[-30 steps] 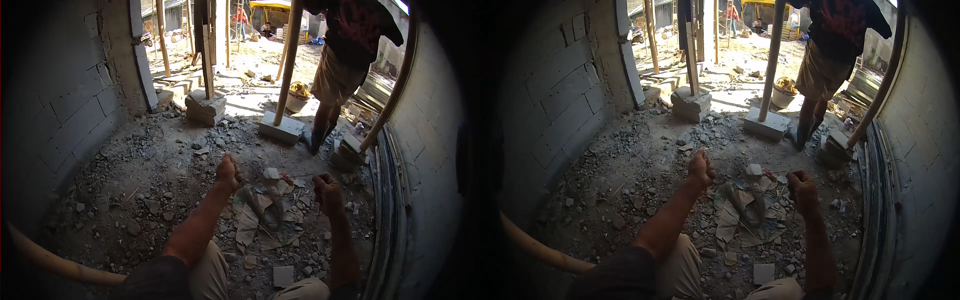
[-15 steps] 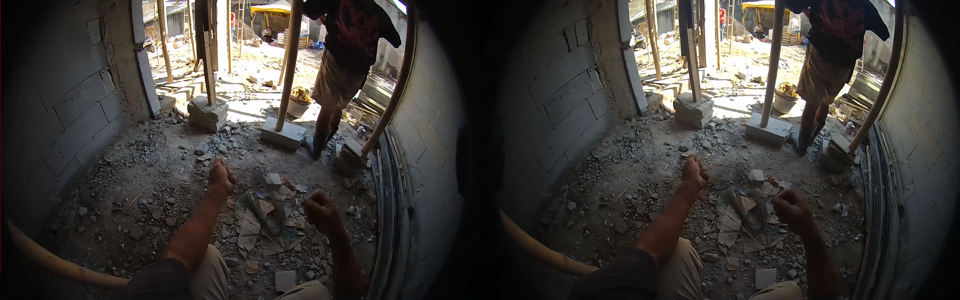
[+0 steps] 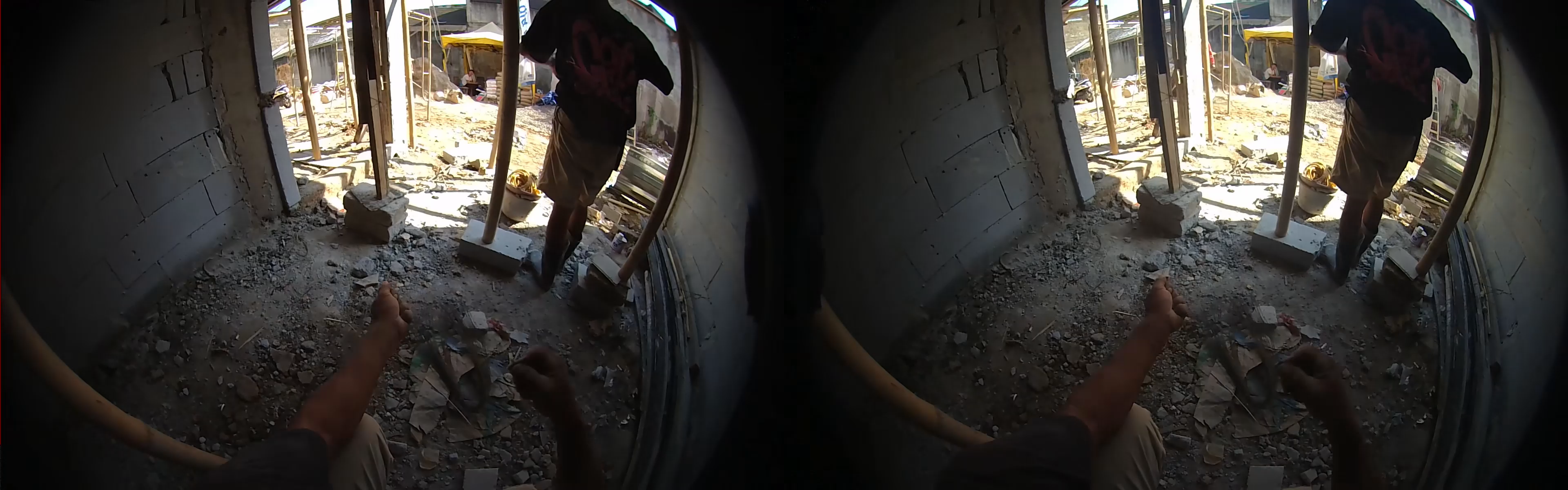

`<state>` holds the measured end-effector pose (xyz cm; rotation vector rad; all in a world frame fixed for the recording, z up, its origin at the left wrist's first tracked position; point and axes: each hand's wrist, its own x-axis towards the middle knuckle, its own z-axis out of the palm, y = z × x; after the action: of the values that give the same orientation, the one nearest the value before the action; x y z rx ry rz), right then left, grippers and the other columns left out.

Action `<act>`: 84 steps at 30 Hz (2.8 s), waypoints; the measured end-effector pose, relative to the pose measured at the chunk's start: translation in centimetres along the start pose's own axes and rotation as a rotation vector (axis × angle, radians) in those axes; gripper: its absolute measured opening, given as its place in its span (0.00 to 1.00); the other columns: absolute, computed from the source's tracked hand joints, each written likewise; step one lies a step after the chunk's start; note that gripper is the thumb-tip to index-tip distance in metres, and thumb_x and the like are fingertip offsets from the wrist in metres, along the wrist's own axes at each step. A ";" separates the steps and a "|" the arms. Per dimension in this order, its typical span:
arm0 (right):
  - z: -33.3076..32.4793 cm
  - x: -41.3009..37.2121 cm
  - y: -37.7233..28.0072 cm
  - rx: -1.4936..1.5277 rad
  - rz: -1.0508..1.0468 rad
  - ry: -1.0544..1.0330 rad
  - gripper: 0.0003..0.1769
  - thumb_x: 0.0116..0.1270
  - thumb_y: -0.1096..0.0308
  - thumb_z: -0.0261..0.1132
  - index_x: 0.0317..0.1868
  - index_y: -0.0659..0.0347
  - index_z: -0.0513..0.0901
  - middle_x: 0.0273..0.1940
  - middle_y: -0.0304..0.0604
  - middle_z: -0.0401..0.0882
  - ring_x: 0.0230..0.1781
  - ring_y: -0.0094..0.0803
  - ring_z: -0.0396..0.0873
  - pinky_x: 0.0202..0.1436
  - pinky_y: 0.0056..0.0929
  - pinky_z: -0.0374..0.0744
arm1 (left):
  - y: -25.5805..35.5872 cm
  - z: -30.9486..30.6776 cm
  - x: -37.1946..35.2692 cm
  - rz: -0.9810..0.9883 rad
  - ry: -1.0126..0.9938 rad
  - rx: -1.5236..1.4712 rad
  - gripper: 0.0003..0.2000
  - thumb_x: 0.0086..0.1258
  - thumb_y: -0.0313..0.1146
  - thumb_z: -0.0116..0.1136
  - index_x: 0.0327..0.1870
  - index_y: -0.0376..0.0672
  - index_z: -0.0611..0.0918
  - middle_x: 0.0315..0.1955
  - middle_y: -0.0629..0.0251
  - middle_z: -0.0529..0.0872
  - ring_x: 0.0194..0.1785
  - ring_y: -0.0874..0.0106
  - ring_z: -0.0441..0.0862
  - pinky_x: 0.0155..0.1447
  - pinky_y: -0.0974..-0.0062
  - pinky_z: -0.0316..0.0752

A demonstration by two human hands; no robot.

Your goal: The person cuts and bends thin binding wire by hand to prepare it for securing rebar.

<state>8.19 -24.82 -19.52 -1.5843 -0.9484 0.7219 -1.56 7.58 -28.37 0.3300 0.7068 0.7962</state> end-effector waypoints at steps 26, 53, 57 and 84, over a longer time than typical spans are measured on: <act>2.8 3.2 8.4 0.018 0.376 -0.290 0.18 0.67 0.56 0.62 0.42 0.66 0.81 0.28 0.34 0.75 0.25 0.19 0.71 0.27 0.21 0.70 | -5.6 4.5 -6.8 -0.197 -0.408 0.096 0.24 0.75 0.59 0.34 0.21 0.53 0.65 0.13 0.77 0.54 0.14 0.80 0.48 0.16 0.79 0.45; 2.6 6.1 15.3 -0.405 0.118 -0.097 0.15 0.65 0.61 0.61 0.44 0.65 0.81 0.34 0.44 0.82 0.30 0.33 0.80 0.36 0.34 0.78 | -1.1 3.4 -4.2 -0.008 -0.173 0.035 0.21 0.77 0.49 0.36 0.18 0.57 0.58 0.12 0.79 0.51 0.13 0.81 0.46 0.15 0.80 0.41; 0.4 5.1 4.8 0.300 0.076 0.183 0.11 0.66 0.66 0.61 0.40 0.65 0.81 0.24 0.33 0.75 0.21 0.16 0.71 0.24 0.19 0.71 | 0.0 2.6 -3.2 0.061 -0.070 0.045 0.21 0.77 0.50 0.36 0.18 0.56 0.58 0.12 0.78 0.50 0.13 0.81 0.46 0.15 0.80 0.41; -0.2 3.1 4.2 0.449 0.046 0.226 0.06 0.67 0.68 0.60 0.38 0.62 0.77 0.22 0.33 0.71 0.19 0.19 0.68 0.20 0.21 0.67 | 0.8 1.3 -1.2 -0.004 -0.123 -0.069 0.24 0.77 0.51 0.33 0.16 0.56 0.55 0.12 0.78 0.47 0.13 0.81 0.42 0.15 0.81 0.39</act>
<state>10.76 -22.54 -23.44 -1.2590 -0.5389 0.7120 -1.66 7.21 -26.49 0.3125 0.5639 0.7875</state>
